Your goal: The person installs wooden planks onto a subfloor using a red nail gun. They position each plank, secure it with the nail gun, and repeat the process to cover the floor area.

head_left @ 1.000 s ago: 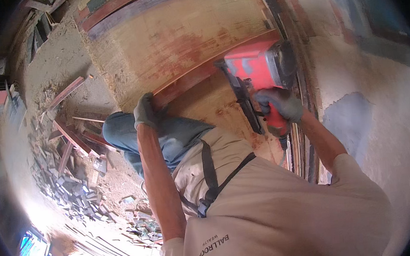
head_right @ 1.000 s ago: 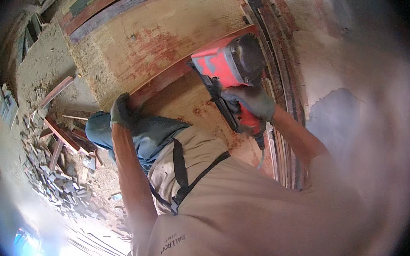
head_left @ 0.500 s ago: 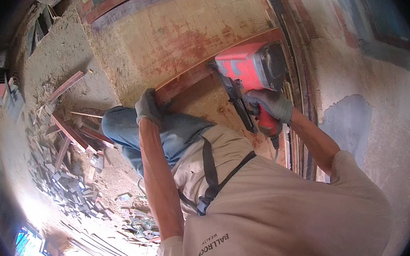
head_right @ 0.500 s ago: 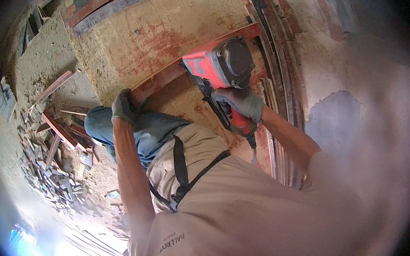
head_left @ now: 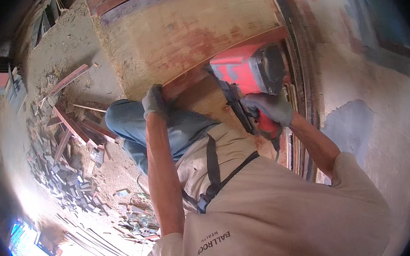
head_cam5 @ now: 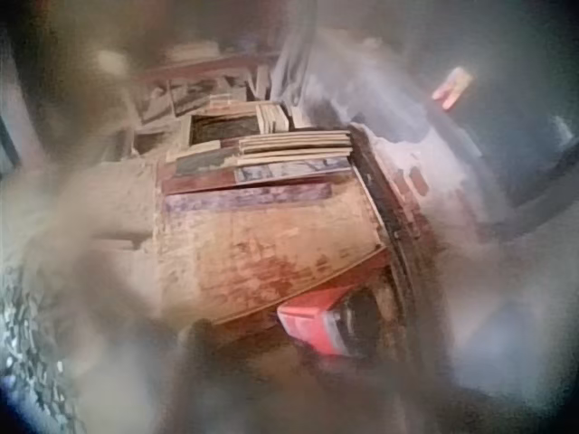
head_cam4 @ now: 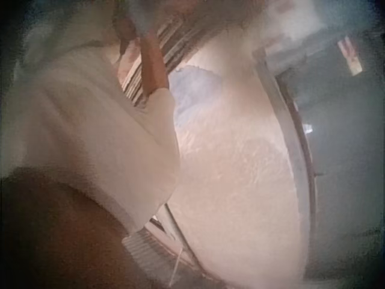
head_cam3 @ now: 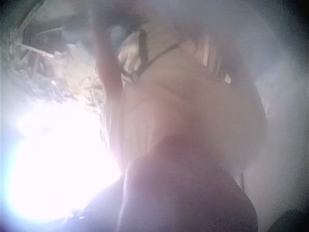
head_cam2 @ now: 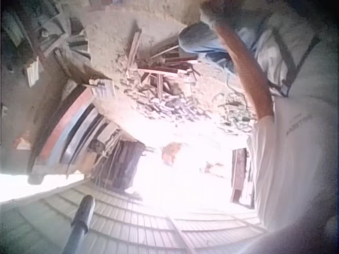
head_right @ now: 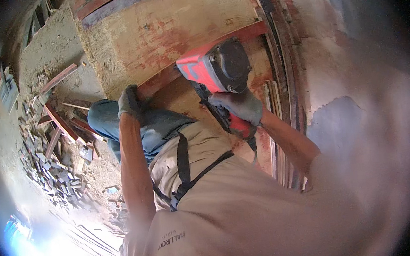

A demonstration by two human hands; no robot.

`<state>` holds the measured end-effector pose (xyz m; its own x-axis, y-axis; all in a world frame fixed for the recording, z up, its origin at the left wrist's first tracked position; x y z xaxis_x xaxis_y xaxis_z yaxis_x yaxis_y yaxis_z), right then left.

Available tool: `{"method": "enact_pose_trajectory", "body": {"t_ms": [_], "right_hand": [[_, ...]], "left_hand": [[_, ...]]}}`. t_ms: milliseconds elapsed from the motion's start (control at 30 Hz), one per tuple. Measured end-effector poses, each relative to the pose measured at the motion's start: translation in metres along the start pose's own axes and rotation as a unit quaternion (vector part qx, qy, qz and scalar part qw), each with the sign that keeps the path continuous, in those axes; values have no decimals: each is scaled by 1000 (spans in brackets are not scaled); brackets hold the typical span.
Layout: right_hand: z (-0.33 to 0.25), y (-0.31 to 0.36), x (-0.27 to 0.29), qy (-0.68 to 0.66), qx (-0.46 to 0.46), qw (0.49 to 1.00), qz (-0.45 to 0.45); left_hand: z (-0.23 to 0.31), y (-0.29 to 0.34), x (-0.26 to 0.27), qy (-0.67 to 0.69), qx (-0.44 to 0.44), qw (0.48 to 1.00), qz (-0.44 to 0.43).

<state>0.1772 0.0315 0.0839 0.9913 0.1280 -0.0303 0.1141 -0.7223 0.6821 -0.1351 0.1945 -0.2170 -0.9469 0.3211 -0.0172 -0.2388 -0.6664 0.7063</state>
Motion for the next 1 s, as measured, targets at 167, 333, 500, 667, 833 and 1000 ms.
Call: {"method": "enact_pose_trajectory", "body": {"t_ms": [167,333,500,667,833,1000], "right_hand": [[-1,-11,-6,25,-15,999,31],[-19,-12,-20,42,14,997,57],[-8,-15,-16,42,-21,998,43],[-14,-15,-26,47,-26,999,-6],[-15,-9,-17,79,-3,997,-8],[-22,-16,-30,54,-33,997,-32]], "left_hand": [[85,68,-55,30,44,998,36],[78,68,-50,89,79,991,54],[98,82,-59,-71,-25,997,10],[58,44,-38,-157,8,988,2],[79,55,-56,-200,-20,980,-18],[50,44,-47,100,105,989,27]]}}
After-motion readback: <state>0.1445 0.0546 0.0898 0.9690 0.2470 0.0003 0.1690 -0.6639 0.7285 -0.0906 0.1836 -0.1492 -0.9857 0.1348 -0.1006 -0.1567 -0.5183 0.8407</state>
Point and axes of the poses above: each hand's wrist, its own y-axis away from the middle knuckle, its own x-axis out of the back of the hand, z = x × y, the point moved 5 cm from there along -y, towards the middle knuckle, and after that the axes turned 12 degrees about -z, right-handed, at the moved point
